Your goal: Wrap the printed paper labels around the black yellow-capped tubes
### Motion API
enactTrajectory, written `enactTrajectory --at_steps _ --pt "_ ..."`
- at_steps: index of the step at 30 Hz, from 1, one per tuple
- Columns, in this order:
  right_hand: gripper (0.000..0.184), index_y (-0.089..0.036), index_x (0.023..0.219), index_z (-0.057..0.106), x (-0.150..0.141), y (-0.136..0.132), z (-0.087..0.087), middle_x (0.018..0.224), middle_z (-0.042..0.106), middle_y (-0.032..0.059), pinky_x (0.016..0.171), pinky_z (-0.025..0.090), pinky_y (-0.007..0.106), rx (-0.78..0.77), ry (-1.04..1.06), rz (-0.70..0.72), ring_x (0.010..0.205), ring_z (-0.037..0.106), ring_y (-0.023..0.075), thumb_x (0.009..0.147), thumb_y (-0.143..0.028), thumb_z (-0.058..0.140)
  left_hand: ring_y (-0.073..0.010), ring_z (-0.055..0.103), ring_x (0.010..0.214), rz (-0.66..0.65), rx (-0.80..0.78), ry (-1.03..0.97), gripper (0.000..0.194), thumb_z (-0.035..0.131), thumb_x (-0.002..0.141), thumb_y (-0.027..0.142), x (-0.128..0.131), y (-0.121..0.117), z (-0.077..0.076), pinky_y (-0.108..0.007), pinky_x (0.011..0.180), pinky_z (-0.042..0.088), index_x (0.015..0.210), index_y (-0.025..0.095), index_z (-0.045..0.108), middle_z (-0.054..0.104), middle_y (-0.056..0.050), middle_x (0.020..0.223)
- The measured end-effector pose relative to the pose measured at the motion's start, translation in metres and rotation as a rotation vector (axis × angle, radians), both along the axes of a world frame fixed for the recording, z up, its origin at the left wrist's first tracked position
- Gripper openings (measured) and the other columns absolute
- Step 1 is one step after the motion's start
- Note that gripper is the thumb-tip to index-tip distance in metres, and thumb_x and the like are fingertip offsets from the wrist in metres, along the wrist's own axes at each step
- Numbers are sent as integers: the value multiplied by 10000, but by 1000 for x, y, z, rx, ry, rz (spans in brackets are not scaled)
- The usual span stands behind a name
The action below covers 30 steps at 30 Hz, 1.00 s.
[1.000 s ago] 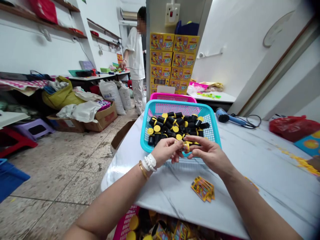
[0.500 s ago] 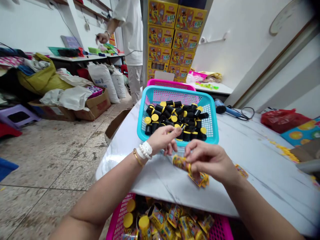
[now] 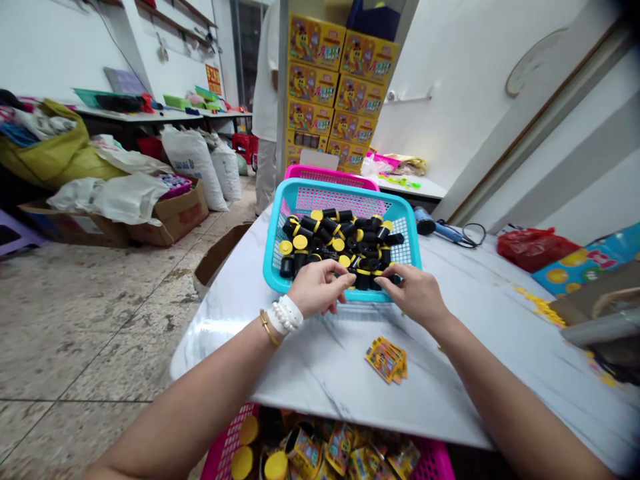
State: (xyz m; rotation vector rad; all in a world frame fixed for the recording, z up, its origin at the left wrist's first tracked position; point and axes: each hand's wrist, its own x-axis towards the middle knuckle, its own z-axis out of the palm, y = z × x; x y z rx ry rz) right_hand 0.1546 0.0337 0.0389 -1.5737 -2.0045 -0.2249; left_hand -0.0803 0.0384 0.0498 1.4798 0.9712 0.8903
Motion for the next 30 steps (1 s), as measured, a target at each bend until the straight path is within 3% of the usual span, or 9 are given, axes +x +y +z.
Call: enactTrajectory --at_steps 3,6,10,15,19,21,24,27,30 --pt "136 -223 709 638 1 22 -6 709 691 44 616 449 327 -45 -34 -34 650 626 219 791 -325 673 -88 546 354 15 42 56 248 682 879 407 2 -4 0 -155 348 347 879 161 650 674 -1 566" --pt "69 -210 812 638 5 19 -9 792 702 51 646 441 317 -103 -46 -84 696 623 211 767 -262 648 -80 546 363 26 92 93 217 688 877 381 4 -5 0 -159 393 378 866 166 661 675 8 564" --pt "281 -199 1040 657 11 20 -6 965 730 76 653 442 319 -205 -93 -85 767 643 225 777 -297 674 -87 554 372 5 126 112 201 669 885 369 6 -3 -2 -175 425 403 864 169 670 678 5 567" --pt "267 -198 918 706 5 34 3 887 735 84 658 453 334 -252 -139 -24 779 651 251 783 -424 745 -101 576 388 1 199 150 200 663 884 364 5 -2 -4 -187 447 415 860 166 681 684 -6 572" --pt "244 -205 1021 723 0 -2 9 1037 726 95 733 496 355 -129 -62 -24 740 639 201 861 -388 700 -103 585 394 6 226 173 204 652 891 364 4 -4 -2 -190 462 428 865 165 689 691 -11 581" --pt "176 -239 1025 744 0 -34 6 1028 718 69 755 517 337 -84 33 197 731 638 170 924 -336 637 -101 586 398 -8 228 164 208 648 895 365 5 -6 -2 -190 470 435 864 164 688 691 -9 582" --pt "102 -276 937 781 5 -68 -8 913 708 34 742 528 305 -275 19 545 816 661 177 892 -270 690 -96 578 392 -43 224 155 207 651 894 358 7 -10 -2 -186 470 434 857 157 684 685 -5 573" --pt "62 -246 871 784 10 -76 -28 852 700 31 726 531 293 -400 75 590 801 661 167 874 -244 723 -89 573 391 -75 221 161 178 664 881 327 9 -10 -4 -178 475 428 856 152 685 683 -3 571" --pt "127 -208 782 757 13 -70 -41 784 684 30 716 530 289 -368 169 580 765 652 156 894 -247 711 -89 574 393 -84 209 168 168 667 873 319 10 -9 -7 -173 468 420 858 153 686 686 -5 577"
